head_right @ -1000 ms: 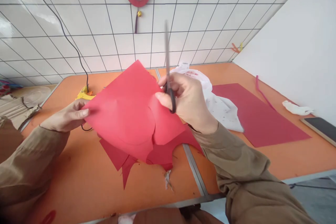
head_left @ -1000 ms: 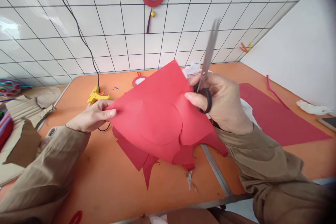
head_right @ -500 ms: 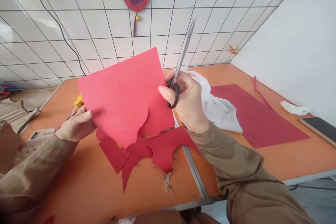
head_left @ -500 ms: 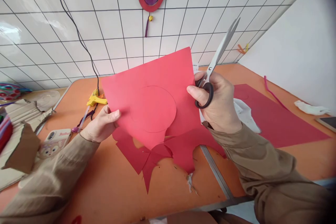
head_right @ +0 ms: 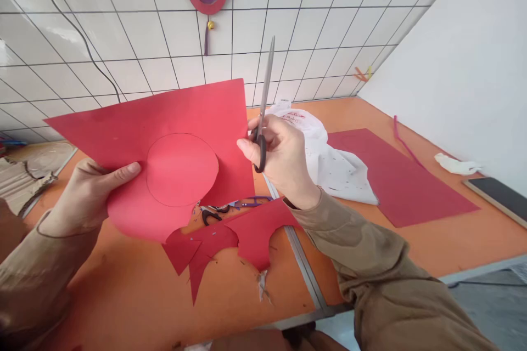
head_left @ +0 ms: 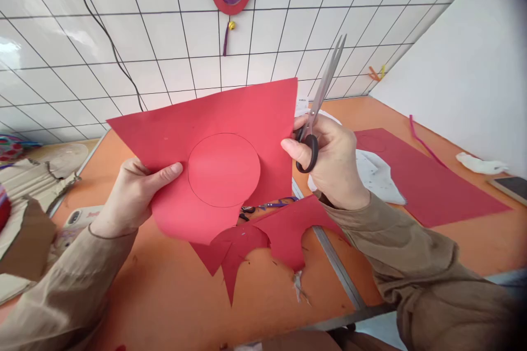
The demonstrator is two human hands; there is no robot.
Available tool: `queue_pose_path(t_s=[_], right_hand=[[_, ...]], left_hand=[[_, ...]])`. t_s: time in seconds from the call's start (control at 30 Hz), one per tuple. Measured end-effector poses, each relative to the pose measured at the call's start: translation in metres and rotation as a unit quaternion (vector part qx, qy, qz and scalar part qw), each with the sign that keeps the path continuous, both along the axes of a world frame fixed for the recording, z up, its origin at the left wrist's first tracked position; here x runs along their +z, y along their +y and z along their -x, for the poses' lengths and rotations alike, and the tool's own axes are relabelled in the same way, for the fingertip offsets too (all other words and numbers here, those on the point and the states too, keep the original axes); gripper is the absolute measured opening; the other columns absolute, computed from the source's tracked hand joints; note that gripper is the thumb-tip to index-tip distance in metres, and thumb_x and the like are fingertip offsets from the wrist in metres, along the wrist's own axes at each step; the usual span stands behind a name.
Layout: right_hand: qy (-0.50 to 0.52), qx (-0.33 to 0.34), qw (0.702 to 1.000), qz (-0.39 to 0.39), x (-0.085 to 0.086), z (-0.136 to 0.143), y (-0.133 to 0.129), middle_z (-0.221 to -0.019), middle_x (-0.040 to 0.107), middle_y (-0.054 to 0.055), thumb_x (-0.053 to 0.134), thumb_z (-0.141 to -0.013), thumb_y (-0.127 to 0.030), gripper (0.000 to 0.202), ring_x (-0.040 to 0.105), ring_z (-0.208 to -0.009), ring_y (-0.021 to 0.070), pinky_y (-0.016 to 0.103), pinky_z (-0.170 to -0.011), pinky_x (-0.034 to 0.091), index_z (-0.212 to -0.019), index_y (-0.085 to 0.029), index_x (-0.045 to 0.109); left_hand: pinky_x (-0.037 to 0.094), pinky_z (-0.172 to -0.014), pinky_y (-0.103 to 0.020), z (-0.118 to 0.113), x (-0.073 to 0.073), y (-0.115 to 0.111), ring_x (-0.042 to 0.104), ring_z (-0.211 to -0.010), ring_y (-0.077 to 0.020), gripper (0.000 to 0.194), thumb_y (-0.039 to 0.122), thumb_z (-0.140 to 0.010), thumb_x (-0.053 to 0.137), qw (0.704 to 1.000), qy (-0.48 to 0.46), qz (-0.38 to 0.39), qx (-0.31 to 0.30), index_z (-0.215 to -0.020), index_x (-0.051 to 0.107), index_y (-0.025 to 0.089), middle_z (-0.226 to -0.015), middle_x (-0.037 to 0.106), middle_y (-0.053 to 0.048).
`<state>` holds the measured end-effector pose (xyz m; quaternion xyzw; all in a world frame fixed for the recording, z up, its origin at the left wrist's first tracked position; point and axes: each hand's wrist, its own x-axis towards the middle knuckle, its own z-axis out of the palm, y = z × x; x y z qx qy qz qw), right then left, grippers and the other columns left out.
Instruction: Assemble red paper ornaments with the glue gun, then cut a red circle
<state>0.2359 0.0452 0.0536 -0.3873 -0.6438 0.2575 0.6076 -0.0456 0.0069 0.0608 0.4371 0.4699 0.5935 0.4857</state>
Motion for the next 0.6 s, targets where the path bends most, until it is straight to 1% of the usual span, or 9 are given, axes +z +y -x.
queue_pose_path(t_s=[0.1, 0.17, 0.2, 0.27, 0.33, 0.37, 0.4, 0.47, 0.6], right_hand=[[-0.006, -0.043, 0.997, -0.071, 0.003, -0.001, -0.006, -0.070, 0.062, -0.003, 0.074, -0.081, -0.030, 0.015, 0.058, -0.056, 0.0122, 0.029, -0.051, 0.049, -0.090, -0.024, 0.064], [-0.034, -0.045, 0.993, -0.104, 0.010, -0.003, -0.017, -0.072, 0.063, -0.002, 0.075, -0.083, -0.033, 0.015, 0.059, -0.057, 0.0123, 0.029, -0.051, 0.049, -0.091, -0.025, 0.066], [-0.048, -0.007, 0.995, -0.092, 0.014, -0.005, -0.023, -0.071, 0.063, -0.002, 0.076, -0.083, -0.038, 0.019, 0.058, -0.055, 0.0122, 0.029, -0.051, 0.050, -0.092, -0.025, 0.066], [-0.067, 0.142, 0.987, -0.017, 0.020, -0.008, -0.032, -0.071, 0.064, 0.001, 0.071, -0.083, -0.057, 0.035, 0.060, -0.057, 0.0139, 0.030, -0.052, 0.051, -0.096, -0.024, 0.066], [-0.079, 0.275, 0.955, 0.082, 0.024, -0.011, -0.035, -0.078, 0.067, 0.005, 0.063, -0.082, -0.070, 0.051, 0.065, -0.067, 0.0176, 0.033, -0.060, 0.054, -0.100, -0.023, 0.064], [-0.082, 0.322, 0.934, 0.129, 0.025, -0.012, -0.034, -0.083, 0.068, 0.008, 0.060, -0.082, -0.073, 0.056, 0.066, -0.072, 0.0191, 0.035, -0.064, 0.055, -0.102, -0.021, 0.063], [-0.084, 0.357, 0.915, 0.169, 0.024, -0.013, -0.031, -0.086, 0.069, 0.009, 0.059, -0.082, -0.074, 0.059, 0.066, -0.075, 0.0197, 0.036, -0.066, 0.055, -0.104, -0.020, 0.062], [-0.090, 0.396, 0.886, 0.224, 0.021, -0.015, -0.025, -0.087, 0.070, 0.010, 0.057, -0.083, -0.074, 0.061, 0.066, -0.074, 0.0191, 0.034, -0.065, 0.053, -0.105, -0.018, 0.062], [-0.112, 0.427, 0.857, 0.266, 0.015, -0.017, -0.013, -0.076, 0.069, 0.008, 0.051, -0.087, -0.074, 0.063, 0.064, -0.061, 0.0168, 0.029, -0.054, 0.042, -0.102, -0.014, 0.065]], left_hand=[[0.063, -0.054, -0.025, 0.002, 0.001, 0.003, 0.076, -0.065, -0.0228, 0.024, 0.023, -0.060, 0.092, 0.999, -0.025, 0.025, 0.028, -0.080, 0.082, 0.018, -0.079, 0.082, -0.006], [0.063, -0.053, -0.024, 0.005, 0.001, 0.006, 0.076, -0.062, -0.0208, 0.024, 0.022, -0.059, 0.092, 0.998, -0.035, 0.027, 0.053, -0.080, 0.081, 0.017, -0.078, 0.082, -0.005], [0.064, -0.054, -0.024, 0.007, 0.001, 0.008, 0.075, -0.061, -0.0197, 0.025, 0.020, -0.059, 0.092, 0.997, -0.040, 0.022, 0.065, -0.082, 0.081, 0.018, -0.079, 0.082, -0.004], [0.065, -0.057, -0.024, 0.011, 0.001, 0.012, 0.075, -0.061, -0.0181, 0.029, 0.018, -0.058, 0.091, 0.995, -0.050, 0.015, 0.082, -0.085, 0.081, 0.018, -0.081, 0.082, -0.002], [0.065, -0.058, -0.024, 0.012, 0.000, 0.015, 0.075, -0.061, -0.0176, 0.031, 0.017, -0.057, 0.092, 0.994, -0.064, 0.028, 0.087, -0.086, 0.081, 0.017, -0.080, 0.082, -0.002], [0.065, -0.057, -0.024, 0.013, 0.000, 0.016, 0.074, -0.060, -0.0176, 0.032, 0.018, -0.055, 0.092, 0.993, -0.072, 0.039, 0.087, -0.085, 0.080, 0.016, -0.079, 0.082, -0.003], [0.064, -0.057, -0.024, 0.012, -0.001, 0.017, 0.074, -0.059, -0.0177, 0.033, 0.019, -0.055, 0.093, 0.992, -0.080, 0.048, 0.087, -0.085, 0.080, 0.015, -0.079, 0.082, -0.004], [0.064, -0.058, -0.024, 0.011, -0.002, 0.018, 0.074, -0.060, -0.0180, 0.036, 0.021, -0.054, 0.094, 0.990, -0.095, 0.060, 0.086, -0.086, 0.080, 0.014, -0.080, 0.082, -0.006], [0.064, -0.059, -0.022, 0.009, -0.003, 0.018, 0.074, -0.061, -0.0172, 0.041, 0.023, -0.051, 0.096, 0.987, -0.114, 0.057, 0.099, -0.087, 0.079, 0.013, -0.081, 0.082, -0.007]])
